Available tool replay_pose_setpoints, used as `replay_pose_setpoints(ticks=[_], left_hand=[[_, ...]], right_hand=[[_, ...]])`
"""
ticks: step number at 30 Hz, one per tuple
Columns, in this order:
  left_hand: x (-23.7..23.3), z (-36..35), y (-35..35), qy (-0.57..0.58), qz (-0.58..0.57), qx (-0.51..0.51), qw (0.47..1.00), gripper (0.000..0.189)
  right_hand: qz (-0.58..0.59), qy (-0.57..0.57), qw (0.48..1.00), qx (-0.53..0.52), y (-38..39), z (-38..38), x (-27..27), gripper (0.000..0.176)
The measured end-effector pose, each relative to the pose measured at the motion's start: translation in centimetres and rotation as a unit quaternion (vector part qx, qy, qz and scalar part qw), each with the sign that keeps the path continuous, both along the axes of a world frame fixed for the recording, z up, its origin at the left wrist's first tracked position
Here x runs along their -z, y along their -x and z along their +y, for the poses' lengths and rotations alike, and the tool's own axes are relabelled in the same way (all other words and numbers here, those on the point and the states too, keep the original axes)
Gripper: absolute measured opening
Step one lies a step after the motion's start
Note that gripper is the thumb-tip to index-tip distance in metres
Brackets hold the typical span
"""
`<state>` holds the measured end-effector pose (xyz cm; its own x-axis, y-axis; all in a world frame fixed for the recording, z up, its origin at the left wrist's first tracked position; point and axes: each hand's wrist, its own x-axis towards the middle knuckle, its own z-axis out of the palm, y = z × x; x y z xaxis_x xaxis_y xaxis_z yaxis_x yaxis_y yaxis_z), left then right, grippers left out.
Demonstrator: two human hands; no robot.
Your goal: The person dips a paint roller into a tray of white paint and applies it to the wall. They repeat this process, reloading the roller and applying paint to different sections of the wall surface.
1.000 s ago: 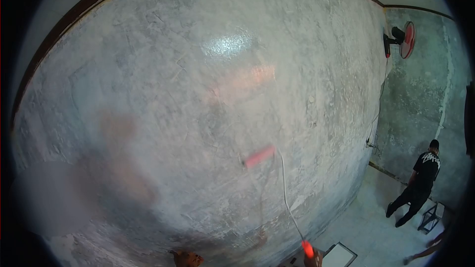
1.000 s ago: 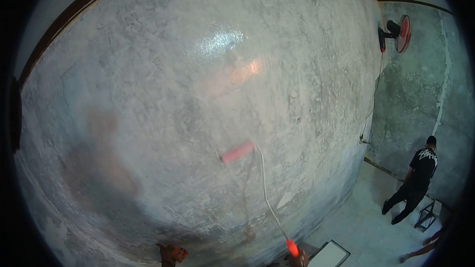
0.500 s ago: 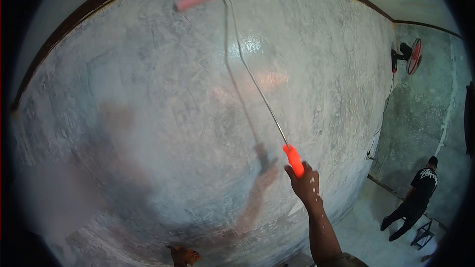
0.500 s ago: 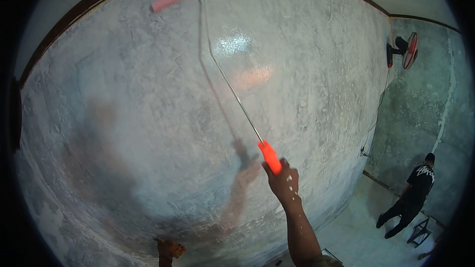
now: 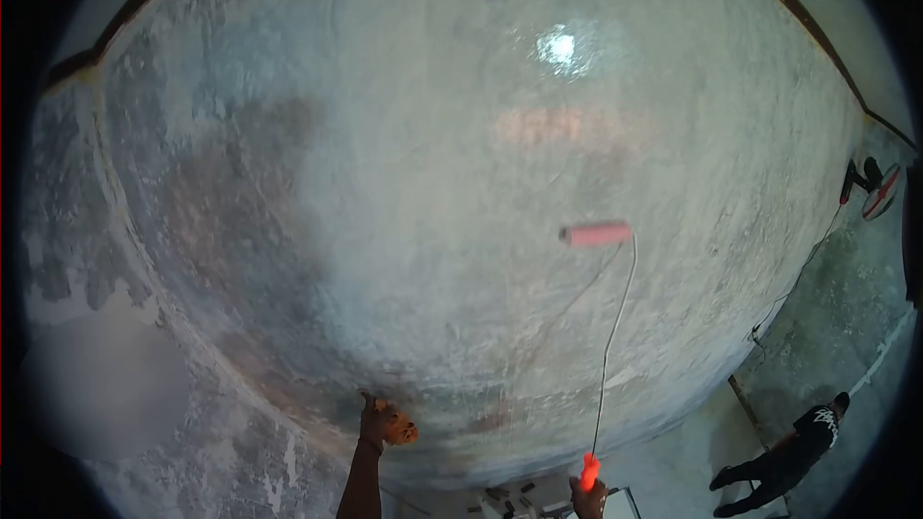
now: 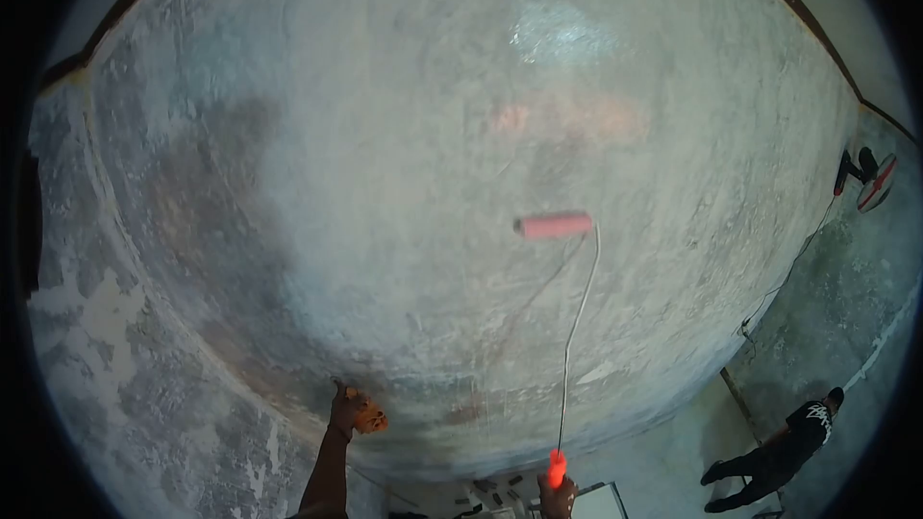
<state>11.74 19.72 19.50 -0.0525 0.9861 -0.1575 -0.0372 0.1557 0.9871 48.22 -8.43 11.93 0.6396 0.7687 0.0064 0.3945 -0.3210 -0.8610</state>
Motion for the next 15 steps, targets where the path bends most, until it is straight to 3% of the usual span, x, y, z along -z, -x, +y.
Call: replay_pose_setpoints(ticks=[1, 2, 5, 6, 7, 8, 9, 10, 11, 15], left_hand=[[-0.1, 0.0, 0.2, -0.029, 0.01, 0.011, 0.999, 0.078], [-1.0, -0.4, 0.6, -0.014, 0.016, 0.042, 0.999, 0.085], [-0.1, -0.5, 1.8, -0.027, 0.02, 0.063, 0.997, 0.084], [-0.3, -0.9, 2.3, -0.008, 0.001, 0.071, 0.997, 0.078], [0.1, -1.1, 2.6, -0.002, 0.004, 0.075, 0.997, 0.078], [0.6, -1.0, 2.8, -0.045, 0.005, 0.052, 0.998, 0.077], [1.0, -0.9, 3.0, -0.089, 0.003, 0.028, 0.996, 0.075], [1.2, -0.9, 3.2, -0.089, 0.0, 0.031, 0.996, 0.075], [1.2, -0.9, 3.5, -0.104, 0.009, 0.007, 0.995, 0.073], [1.2, -0.6, 4.9, -0.192, 0.066, -0.087, 0.975, 0.072]], right_hand=[[0.006, -0.049, 0.999, 0.002, 1.1, -2.1, 2.0, 0.035], [0.011, -0.097, 0.995, 0.006, 1.9, -3.5, 2.9, 0.047], [0.047, -0.115, 0.992, 0.006, 4.1, -5.3, 1.8, 0.05], [0.08, 0.063, 0.995, 0.021, 4.4, -5.4, 0.8, 0.052], [0.084, 0.068, 0.994, 0.025, 5.4, -5.2, 0.0, 0.052], [0.095, 0.071, 0.993, 0.015, 6.6, -4.7, -0.5, 0.035], [0.104, 0.072, 0.992, 0.005, 7.3, -4.2, -0.5, 0.031], [-0.043, 0.139, 0.989, -0.021, 7.8, -3.9, 3.0, 0.029], [-0.01, 0.058, 0.998, 0.002, 8.0, -4.2, 13.2, 0.054], [-0.088, 0.019, 0.995, -0.029, 12.7, -0.5, 11.1, 0.037]])
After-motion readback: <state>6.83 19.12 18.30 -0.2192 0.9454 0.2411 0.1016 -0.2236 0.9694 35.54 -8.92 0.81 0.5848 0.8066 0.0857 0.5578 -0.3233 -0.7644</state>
